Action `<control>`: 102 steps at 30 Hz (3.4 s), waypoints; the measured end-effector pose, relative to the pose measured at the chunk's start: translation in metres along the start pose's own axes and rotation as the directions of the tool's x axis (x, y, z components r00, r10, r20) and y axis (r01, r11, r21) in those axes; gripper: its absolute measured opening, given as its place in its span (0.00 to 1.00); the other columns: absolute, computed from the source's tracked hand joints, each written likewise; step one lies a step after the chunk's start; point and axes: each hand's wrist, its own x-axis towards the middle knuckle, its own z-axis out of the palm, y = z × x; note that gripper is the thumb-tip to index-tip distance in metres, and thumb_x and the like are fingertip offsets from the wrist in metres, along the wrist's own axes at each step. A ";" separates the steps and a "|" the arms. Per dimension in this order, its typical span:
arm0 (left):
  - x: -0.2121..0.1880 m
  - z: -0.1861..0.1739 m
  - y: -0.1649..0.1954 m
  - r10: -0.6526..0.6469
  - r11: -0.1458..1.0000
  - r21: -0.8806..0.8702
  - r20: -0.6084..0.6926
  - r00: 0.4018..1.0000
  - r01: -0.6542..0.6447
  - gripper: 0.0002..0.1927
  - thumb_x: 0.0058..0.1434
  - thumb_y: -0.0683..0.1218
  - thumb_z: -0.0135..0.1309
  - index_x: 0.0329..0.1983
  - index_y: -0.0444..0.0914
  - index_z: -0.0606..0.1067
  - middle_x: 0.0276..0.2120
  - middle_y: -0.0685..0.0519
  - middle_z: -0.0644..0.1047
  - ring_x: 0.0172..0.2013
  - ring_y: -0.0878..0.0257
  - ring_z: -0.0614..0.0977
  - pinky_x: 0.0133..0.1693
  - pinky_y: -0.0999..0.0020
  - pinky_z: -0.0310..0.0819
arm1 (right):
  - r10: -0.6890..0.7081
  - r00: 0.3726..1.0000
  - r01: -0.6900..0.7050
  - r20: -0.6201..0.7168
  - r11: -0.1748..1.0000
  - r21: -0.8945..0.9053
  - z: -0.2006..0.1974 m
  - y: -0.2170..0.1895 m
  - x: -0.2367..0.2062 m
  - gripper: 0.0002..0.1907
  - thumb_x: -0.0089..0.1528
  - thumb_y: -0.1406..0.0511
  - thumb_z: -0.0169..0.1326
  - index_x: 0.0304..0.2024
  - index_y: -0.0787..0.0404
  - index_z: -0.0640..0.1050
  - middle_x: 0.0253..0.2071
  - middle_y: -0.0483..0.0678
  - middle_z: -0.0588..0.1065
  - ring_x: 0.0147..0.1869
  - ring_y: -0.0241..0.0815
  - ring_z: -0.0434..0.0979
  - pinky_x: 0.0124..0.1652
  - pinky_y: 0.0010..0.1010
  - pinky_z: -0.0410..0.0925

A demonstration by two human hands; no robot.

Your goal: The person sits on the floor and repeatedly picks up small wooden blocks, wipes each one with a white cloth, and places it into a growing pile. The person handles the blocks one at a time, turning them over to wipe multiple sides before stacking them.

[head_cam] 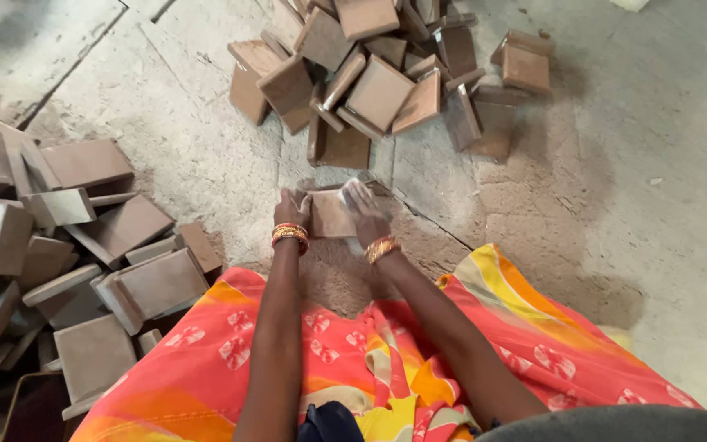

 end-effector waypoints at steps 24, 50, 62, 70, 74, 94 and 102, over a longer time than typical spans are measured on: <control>0.010 -0.004 -0.034 -0.060 0.939 -0.341 -0.037 0.997 0.044 0.29 0.57 0.63 0.64 0.40 0.33 0.72 0.37 0.35 0.80 0.38 0.40 0.81 0.43 0.52 0.75 | -0.064 0.990 0.122 -0.126 0.837 0.533 -0.025 -0.031 -0.047 0.44 0.57 0.88 0.29 0.74 0.58 0.62 0.76 0.55 0.60 0.79 0.51 0.62 0.76 0.50 0.57; 0.010 0.002 -0.036 -0.132 0.868 -0.490 -0.068 0.989 0.082 0.27 0.57 0.62 0.64 0.44 0.36 0.76 0.39 0.40 0.82 0.41 0.47 0.84 0.45 0.56 0.76 | 0.025 0.985 -0.159 0.169 0.491 0.857 0.010 -0.001 0.063 0.35 0.53 0.79 0.45 0.64 0.61 0.74 0.55 0.59 0.79 0.58 0.52 0.81 0.60 0.40 0.73; -0.035 0.028 0.005 -0.613 0.628 -0.655 -0.083 0.786 0.420 0.30 0.63 0.60 0.57 0.59 0.40 0.65 0.48 0.37 0.78 0.44 0.41 0.82 0.42 0.48 0.78 | 0.150 0.929 -0.354 0.338 0.097 0.930 -0.011 0.012 -0.047 0.27 0.55 0.80 0.44 0.57 0.68 0.77 0.38 0.47 0.78 0.38 0.32 0.74 0.35 0.24 0.69; -0.125 0.092 0.071 -0.681 0.463 -0.832 -0.113 0.724 0.306 0.37 0.55 0.40 0.64 0.66 0.45 0.60 0.55 0.36 0.74 0.52 0.43 0.80 0.52 0.51 0.76 | 0.413 0.833 -0.352 0.368 -0.118 0.928 -0.012 0.046 -0.005 0.30 0.52 0.81 0.48 0.58 0.69 0.75 0.38 0.52 0.75 0.33 0.39 0.73 0.28 0.30 0.68; -0.106 0.037 0.055 -0.553 0.653 -0.622 -0.002 0.833 0.432 0.44 0.57 0.39 0.62 0.72 0.47 0.53 0.53 0.34 0.75 0.47 0.44 0.82 0.46 0.53 0.80 | 0.359 0.933 -0.249 0.034 0.572 0.781 -0.021 0.067 -0.021 0.28 0.54 0.79 0.50 0.59 0.69 0.74 0.50 0.61 0.79 0.51 0.54 0.82 0.49 0.38 0.75; -0.057 0.019 0.009 0.167 0.820 -0.518 -0.189 0.968 -0.243 0.31 0.79 0.62 0.28 0.76 0.41 0.61 0.74 0.37 0.59 0.68 0.47 0.69 0.65 0.60 0.65 | 0.075 0.971 -0.187 0.229 0.833 0.520 -0.023 -0.061 -0.061 0.45 0.54 0.72 0.50 0.73 0.69 0.51 0.76 0.67 0.49 0.82 0.61 0.44 0.75 0.47 0.42; -0.053 0.024 0.020 -0.150 0.754 -0.643 0.031 0.988 0.135 0.32 0.76 0.59 0.28 0.77 0.38 0.56 0.68 0.38 0.67 0.64 0.49 0.72 0.63 0.60 0.67 | -0.243 0.939 0.152 0.242 0.928 0.340 -0.017 -0.056 0.036 0.43 0.60 0.66 0.52 0.74 0.67 0.51 0.77 0.61 0.50 0.81 0.56 0.43 0.74 0.52 0.42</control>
